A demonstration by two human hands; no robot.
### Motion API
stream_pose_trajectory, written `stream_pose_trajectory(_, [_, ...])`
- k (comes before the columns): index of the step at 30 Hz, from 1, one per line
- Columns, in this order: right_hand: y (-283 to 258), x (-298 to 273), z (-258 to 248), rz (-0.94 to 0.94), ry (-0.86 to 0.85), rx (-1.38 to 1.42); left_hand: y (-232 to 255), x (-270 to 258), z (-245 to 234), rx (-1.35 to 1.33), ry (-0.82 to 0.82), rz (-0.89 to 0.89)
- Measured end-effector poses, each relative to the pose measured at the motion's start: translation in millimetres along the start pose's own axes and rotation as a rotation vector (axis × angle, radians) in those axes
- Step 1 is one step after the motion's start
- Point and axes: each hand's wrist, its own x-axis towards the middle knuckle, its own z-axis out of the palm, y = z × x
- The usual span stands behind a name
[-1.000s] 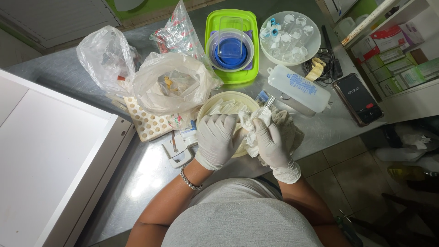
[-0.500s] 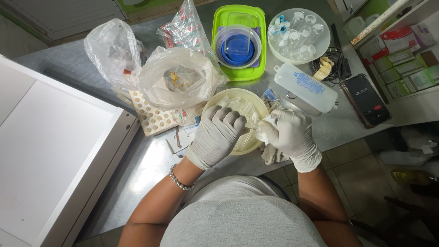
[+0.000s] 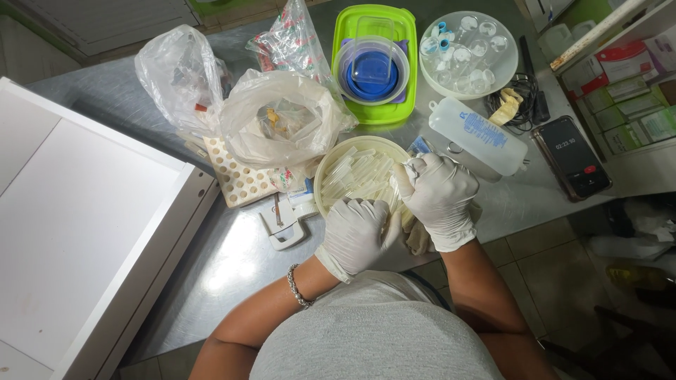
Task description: The person wipes the exterior of multiple test tubes with a white cloth while wearing gloves. They handle the tubes one by one, wiping them and placing them into a yellow bowl on the countertop.
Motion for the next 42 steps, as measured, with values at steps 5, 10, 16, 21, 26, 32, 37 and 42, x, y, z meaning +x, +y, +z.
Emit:
stream_pose_trajectory(5, [12.3, -7.5, 8.6, 0.056, -0.020, 0.066, -27.6, 4.4, 20.2, 0.258, 0.020, -0.014])
stream_pose_trajectory(10, [29.6, 4.7, 19.5, 0.124, 0.008, 0.104, -53.3, 13.0, 16.4, 0.404, -0.065, -0.043])
stream_pose_trajectory(16, [24.1, 58.4, 47.5, 0.146, -0.194, 0.142, -67.6, 11.2, 26.9, 0.429, -0.013, -0.010])
stream_pose_trajectory(21, [17.6, 81.7, 90.0, 0.143, -0.375, 0.322, -75.3, 17.2, 20.1, 0.409, -0.140, -0.025])
stream_pose_trajectory(26, [20.4, 53.3, 120.7, 0.183, -0.750, 0.230, -108.5, 40.5, 3.2, 0.434, 0.073, -0.171])
stream_pose_trajectory(32, [26.0, 60.0, 64.5, 0.165, -0.751, 0.316, -190.6, 68.1, 43.1, 0.396, -0.211, -0.541])
stream_pose_trajectory(37, [37.7, 60.1, -7.8, 0.325, -0.835, 0.533, -224.3, 65.2, 84.9, 0.305, -0.517, -0.706])
stream_pose_trajectory(42, [57.4, 16.2, -55.6, 0.614, -0.771, 0.584, -238.3, 54.7, 94.7, 0.350, -0.464, -0.663])
